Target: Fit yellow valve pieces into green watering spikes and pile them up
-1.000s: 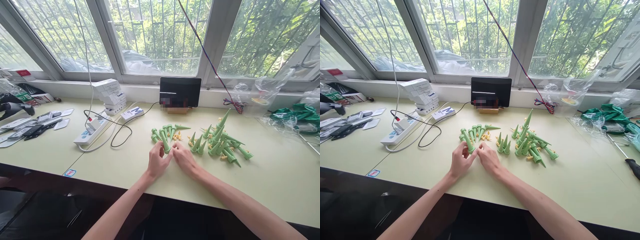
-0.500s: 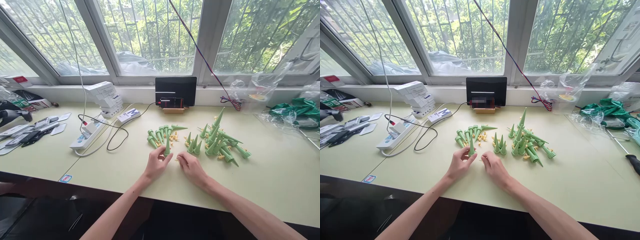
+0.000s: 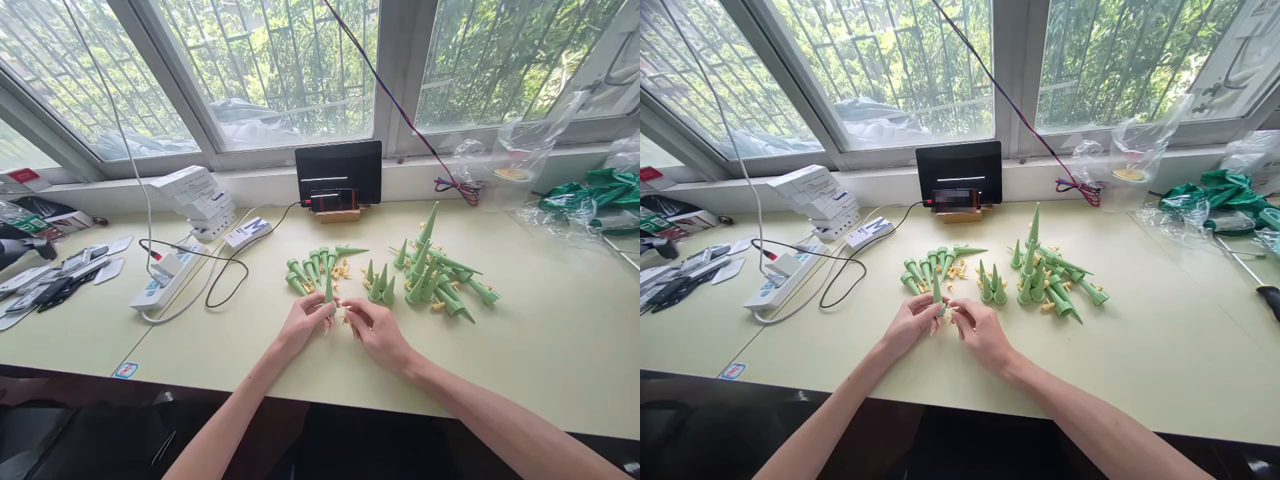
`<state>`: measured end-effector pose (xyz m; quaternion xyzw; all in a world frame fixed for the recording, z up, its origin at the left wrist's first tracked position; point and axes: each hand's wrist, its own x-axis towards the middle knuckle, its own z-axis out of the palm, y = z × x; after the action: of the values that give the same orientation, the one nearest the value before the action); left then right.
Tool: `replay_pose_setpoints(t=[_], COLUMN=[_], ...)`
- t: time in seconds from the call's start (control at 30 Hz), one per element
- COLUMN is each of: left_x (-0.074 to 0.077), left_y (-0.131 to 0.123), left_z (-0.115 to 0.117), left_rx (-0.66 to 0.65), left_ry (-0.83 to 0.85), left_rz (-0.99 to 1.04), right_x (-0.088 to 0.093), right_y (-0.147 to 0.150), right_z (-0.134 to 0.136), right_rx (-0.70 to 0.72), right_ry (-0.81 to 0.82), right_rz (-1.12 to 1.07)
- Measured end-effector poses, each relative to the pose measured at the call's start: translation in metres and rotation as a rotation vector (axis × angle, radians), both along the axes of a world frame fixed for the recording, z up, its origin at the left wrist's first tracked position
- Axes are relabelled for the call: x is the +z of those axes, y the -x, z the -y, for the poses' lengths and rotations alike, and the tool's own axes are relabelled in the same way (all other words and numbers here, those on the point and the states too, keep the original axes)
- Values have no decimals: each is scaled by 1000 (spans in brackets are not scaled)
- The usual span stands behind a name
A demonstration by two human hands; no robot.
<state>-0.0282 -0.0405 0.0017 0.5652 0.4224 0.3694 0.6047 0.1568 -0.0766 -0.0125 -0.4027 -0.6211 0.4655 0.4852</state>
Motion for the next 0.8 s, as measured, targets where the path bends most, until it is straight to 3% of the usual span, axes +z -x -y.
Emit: replay_pose_setpoints(t=[0.3,0.8], left_x=[-2,-8], left_y=[0,5], left_z=[-4,-5], left_rx=[-23,25], left_ry=[108,26], left_rz=[194,80], right_x=[-1,1], right_y=[-1,0], right_z=[-1,-1], right_rx=[-9,-26], right_ry=[22,-51], right_rz=[-95,-196])
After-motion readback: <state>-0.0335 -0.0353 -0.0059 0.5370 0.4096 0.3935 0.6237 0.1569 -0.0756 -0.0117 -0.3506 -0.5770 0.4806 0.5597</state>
